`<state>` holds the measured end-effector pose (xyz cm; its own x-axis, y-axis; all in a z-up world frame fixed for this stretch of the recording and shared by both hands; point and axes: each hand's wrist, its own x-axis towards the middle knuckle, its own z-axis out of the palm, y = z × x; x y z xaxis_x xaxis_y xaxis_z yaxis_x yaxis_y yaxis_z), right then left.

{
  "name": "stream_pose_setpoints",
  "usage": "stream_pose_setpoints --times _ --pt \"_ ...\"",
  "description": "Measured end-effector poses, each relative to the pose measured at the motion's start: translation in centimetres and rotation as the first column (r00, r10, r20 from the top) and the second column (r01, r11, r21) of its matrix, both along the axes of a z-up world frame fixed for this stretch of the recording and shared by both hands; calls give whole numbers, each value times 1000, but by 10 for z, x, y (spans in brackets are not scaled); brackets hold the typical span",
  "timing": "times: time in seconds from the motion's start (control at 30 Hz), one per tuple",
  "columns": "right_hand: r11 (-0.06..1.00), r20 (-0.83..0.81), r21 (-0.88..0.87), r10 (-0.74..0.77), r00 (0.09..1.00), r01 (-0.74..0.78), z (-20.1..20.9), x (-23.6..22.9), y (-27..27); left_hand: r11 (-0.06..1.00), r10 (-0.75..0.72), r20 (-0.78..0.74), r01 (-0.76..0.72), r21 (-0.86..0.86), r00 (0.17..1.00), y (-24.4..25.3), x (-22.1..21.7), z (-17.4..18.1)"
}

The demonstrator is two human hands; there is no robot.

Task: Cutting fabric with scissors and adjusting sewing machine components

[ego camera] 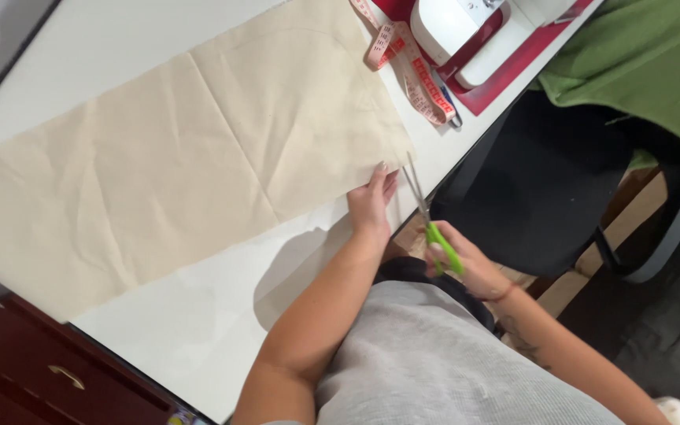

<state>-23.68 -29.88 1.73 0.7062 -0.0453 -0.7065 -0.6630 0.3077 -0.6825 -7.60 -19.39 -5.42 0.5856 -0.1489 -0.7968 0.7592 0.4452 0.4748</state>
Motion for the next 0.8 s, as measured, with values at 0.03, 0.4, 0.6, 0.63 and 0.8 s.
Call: stream_pose_setpoints --times 0.03,0.4,0.6,0.63,0.8 --pt "1000 30 1 -17 999 17 -11 10 0 999 0 9 -1 38 1000 0 3 6" --pt "988 84 -86 133 988 -126 -13 58 -11 993 10 16 -11 120 1000 0 7 40" --pt "988 113 -93 134 984 -124 -12 60 -10 993 18 48 -24 115 999 0 10 55" --pt "988 123 -93 133 984 -122 -15 59 -10 994 5 65 -13 113 998 1 9 56" --pt "990 123 -107 109 986 -96 -8 58 -5 994 -25 79 16 106 997 4 5 47"
